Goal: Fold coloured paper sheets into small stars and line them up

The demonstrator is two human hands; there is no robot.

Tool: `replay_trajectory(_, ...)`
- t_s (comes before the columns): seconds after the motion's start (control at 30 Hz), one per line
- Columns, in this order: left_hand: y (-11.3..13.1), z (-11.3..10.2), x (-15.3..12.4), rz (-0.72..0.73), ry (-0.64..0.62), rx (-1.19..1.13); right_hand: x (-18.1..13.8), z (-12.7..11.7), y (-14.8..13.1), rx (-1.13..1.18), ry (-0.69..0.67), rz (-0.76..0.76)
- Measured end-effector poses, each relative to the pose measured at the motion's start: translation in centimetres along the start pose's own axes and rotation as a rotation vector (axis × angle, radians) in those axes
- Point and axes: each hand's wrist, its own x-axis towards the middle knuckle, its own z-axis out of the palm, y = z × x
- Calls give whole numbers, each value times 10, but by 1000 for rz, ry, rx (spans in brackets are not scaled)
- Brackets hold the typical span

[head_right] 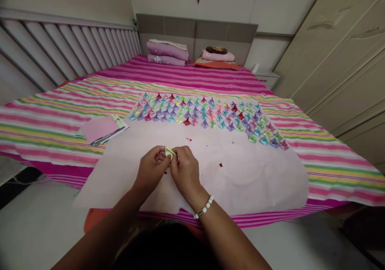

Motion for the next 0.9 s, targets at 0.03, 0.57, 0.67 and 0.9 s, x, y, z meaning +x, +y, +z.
replay_trajectory(0.03, -2, 0, 0, -1, 9, -2, -1, 1, 1, -29, -3, -25)
replay_trajectory(0.57, -2, 2, 6, -302, -136, -402, -7, 8, 0, -108, 50, -205)
replay_trajectory(0.67, -4, 0, 5, -318, -146, -464, -9, 8, -2, -183, 80, -274)
replay_trajectory(0.9, 1, 1, 1, -289, -13, -548, -10, 6, -9, -299, 159, -399)
